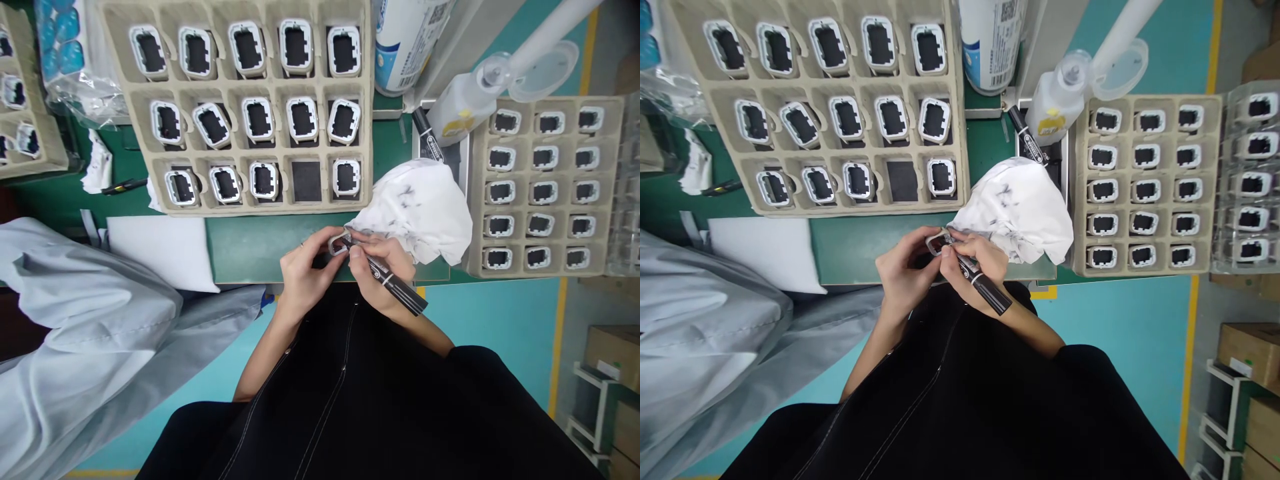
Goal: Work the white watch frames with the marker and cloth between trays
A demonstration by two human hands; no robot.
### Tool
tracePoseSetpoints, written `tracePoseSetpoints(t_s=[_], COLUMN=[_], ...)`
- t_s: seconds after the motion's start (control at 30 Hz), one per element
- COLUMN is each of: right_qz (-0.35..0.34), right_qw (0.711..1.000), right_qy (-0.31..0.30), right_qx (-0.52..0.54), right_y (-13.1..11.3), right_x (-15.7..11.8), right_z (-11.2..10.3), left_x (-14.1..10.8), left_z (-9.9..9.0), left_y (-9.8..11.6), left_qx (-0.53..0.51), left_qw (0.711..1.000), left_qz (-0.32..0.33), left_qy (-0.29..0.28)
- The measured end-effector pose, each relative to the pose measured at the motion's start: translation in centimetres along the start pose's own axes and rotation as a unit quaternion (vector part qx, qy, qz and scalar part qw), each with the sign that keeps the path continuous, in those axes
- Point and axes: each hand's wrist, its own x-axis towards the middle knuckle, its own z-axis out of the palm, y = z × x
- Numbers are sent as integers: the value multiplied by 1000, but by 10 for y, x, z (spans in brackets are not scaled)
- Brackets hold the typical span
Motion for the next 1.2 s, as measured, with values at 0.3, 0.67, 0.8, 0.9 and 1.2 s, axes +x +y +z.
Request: tracePoseSetpoints(t_s=[0.3, 0.67, 0.8, 0.9, 1.2], right_qz=[-32, -62, -87, -69, -42], right_qw=[999, 997, 994, 996, 998], right_qy=[9, -1, -22, -5, 1], right_qx=[-8, -39, -65, -57, -47], right_y=[-2, 2, 1, -1, -2], right_x=[4, 4, 4, 2, 2], right_z=[2, 3, 3, 2, 2], left_x=[1, -2, 1, 1, 9], left_z=[0, 1, 1, 1, -1], left_y=[1, -2, 1, 2, 5], left_qx=[-10, -28, -26, -85, -203], left_qw=[1000, 999, 999, 996, 969], left_qz=[12, -1, 19, -34, -140], left_qy=[11, 16, 20, 21, 3])
